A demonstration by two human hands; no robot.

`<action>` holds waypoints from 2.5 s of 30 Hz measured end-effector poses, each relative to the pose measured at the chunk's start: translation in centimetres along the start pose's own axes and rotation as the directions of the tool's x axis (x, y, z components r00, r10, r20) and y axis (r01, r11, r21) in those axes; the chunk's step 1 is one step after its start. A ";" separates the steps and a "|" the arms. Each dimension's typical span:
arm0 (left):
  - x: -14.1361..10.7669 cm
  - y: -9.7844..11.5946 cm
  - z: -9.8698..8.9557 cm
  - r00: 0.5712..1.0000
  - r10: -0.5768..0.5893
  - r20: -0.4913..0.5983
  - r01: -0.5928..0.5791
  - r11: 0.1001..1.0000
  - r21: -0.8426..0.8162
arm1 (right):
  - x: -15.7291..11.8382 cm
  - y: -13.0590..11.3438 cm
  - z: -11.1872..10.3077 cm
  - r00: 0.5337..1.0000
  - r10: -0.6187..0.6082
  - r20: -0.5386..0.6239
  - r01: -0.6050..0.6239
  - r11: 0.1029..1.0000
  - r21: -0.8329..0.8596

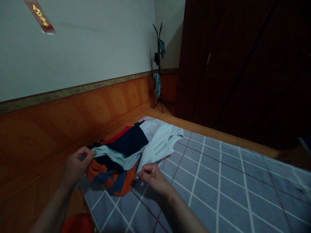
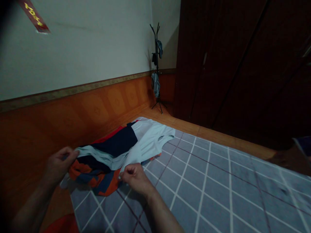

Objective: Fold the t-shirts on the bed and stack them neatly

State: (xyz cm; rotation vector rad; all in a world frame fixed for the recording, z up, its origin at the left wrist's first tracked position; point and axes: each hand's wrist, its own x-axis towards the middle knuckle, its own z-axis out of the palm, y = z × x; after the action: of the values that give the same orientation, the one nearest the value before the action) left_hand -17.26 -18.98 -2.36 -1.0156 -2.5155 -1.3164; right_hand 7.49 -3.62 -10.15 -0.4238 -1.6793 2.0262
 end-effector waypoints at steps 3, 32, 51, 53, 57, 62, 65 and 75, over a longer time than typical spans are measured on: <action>-1.6 -0.8 2.2 0.890 0.057 0.453 -0.178 0.957 0.230 | 0.0 1.2 0.8 0.998 0.035 0.059 -0.030 0.996 -0.082; 3.1 -0.7 15.5 0.930 -0.260 -0.261 0.104 0.865 -0.491 | 0.3 2.1 -0.6 0.994 0.091 -0.058 -0.103 0.960 -0.261; -0.7 2.7 16.2 0.877 0.439 0.197 -0.432 0.898 -0.080 | -0.4 1.2 1.0 0.997 0.070 -0.027 -0.074 0.944 -0.322; -0.5 2.5 16.0 0.905 0.398 0.153 -0.380 0.915 -0.133 | -1.4 0.7 2.7 0.993 0.089 0.072 -0.061 0.943 -0.326; -0.9 2.8 15.5 0.919 0.374 0.124 -0.342 0.914 -0.220 | -3.5 0.2 6.1 0.885 0.223 0.410 -0.054 0.921 -0.385; -3.2 5.1 14.1 0.845 0.526 0.097 -0.466 0.813 -0.351 | -4.3 -1.8 6.1 0.862 0.228 0.454 0.083 0.818 -0.569; -5.3 6.8 13.3 0.725 0.660 0.198 -0.541 0.723 -0.429 | -3.6 -3.8 2.9 0.986 0.073 0.150 0.047 0.739 -0.672; -9.1 7.2 15.3 0.484 0.623 0.615 -0.641 0.730 -0.235 | -1.0 -4.0 -12.3 0.684 -0.068 -0.726 -0.536 0.629 -0.563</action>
State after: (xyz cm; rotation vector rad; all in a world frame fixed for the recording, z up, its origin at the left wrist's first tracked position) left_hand -3.00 -8.95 -10.37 -2.4645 -2.0506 -0.7351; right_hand 15.35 6.61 -8.83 -1.5886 -1.8879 0.9102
